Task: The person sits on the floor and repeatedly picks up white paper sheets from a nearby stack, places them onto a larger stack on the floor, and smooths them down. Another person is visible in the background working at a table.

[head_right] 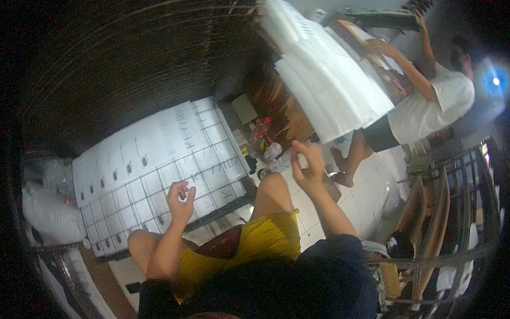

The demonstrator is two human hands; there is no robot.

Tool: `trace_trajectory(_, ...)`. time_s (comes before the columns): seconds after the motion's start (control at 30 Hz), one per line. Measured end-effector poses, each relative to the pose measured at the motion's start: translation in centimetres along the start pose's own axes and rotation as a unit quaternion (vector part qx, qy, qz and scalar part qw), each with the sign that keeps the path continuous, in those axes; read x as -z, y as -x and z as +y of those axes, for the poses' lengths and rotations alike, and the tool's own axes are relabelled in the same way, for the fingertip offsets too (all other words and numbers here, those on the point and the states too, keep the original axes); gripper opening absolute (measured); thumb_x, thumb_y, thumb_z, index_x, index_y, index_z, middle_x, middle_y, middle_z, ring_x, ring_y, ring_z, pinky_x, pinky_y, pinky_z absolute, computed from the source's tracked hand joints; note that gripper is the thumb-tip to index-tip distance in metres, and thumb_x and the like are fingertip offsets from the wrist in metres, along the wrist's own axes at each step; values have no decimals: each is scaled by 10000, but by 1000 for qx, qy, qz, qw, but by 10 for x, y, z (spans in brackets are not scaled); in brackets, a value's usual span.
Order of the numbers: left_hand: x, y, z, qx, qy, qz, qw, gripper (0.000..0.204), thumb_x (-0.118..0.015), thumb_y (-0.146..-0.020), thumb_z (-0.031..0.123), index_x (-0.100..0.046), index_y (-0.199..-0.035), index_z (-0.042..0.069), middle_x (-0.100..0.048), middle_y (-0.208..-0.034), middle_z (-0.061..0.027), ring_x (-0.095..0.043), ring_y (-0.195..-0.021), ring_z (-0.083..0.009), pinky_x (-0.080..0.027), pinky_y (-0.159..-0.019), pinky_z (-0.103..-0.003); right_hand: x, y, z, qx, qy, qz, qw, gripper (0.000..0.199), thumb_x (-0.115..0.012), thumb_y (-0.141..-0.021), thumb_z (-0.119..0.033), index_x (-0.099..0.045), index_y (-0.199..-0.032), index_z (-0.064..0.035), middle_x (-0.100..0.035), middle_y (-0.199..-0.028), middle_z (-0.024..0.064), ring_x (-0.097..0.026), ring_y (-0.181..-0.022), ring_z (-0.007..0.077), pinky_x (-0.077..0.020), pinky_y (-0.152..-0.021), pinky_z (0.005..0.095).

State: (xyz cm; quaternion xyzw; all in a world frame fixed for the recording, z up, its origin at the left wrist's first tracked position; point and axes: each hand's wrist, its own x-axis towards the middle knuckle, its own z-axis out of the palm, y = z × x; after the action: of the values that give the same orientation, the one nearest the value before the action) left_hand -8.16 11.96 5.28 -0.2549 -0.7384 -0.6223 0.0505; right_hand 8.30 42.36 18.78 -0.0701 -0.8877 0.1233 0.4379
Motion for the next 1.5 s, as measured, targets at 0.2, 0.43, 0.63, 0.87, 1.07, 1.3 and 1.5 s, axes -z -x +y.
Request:
trace_trajectory(0.2,-6,13,3,9,-29,-6,1000,181,-740,-760,111,-606,-867,51,-507,-695,-22,-395,-552,-101,-332,-491,-240,113,-57,23,-99,19,272,957,237,-579,-881,-50,-600,-1103,31,-600,-884,61,-527,-797,123,-434,-746,269)
trace_trajectory(0.43,-6,25,4,3,-67,-6,998,170,-733,-771,127,-604,-854,53,-502,-685,-18,-395,-543,-106,-338,-488,-249,183,-112,167,-284,95,284,911,745,-731,-763,-193,-358,-1392,-53,-489,-1240,178,-544,-1043,240,-465,-860,325)
trace_trajectory(0.63,-12,30,14,28,-69,-9,997,174,-736,-775,148,-612,-848,50,-509,-680,-25,-412,-553,-114,-351,-498,-260,165,-146,200,-238,227,231,916,960,-803,-677,-282,-261,-1461,-169,-231,-1470,226,-311,-1337,360,-365,-1039,417)
trace_trajectory(0.87,-29,31,29,36,-24,-35,998,174,-740,-774,129,-610,-855,47,-535,-709,-37,-460,-586,-110,-387,-522,-252,155,-179,217,-68,-14,147,987,324,-586,-789,39,-667,-1091,-45,-683,-959,110,-634,-638,134,-501,-550,245)
trace_trajectory(1.07,-49,15,94,100,225,-248,937,387,-682,-860,305,-570,-1104,27,-605,-1009,-67,-564,-896,-129,-456,-732,-251,101,-155,-1,67,168,24,983,457,-623,-651,3,-669,-1096,-87,-674,-992,149,-658,-827,299,-505,-755,342)
trace_trajectory(1.3,-11,-77,194,252,449,-121,849,498,-560,-911,394,-466,-1276,69,-563,-1105,-45,-531,-992,-144,-457,-785,-314,8,-64,-133,258,102,-147,949,531,-632,-621,-108,-625,-1152,-105,-662,-963,58,-582,-566,192,-429,-494,318)
trace_trajectory(1.5,30,-76,133,147,298,-7,943,290,-629,-858,130,-596,-1127,27,-619,-842,-40,-598,-738,-116,-483,-645,-268,-26,-34,-178,304,-34,-310,900,472,-676,-710,-201,-612,-1168,-110,-617,-1104,76,-590,-553,201,-461,-510,287)
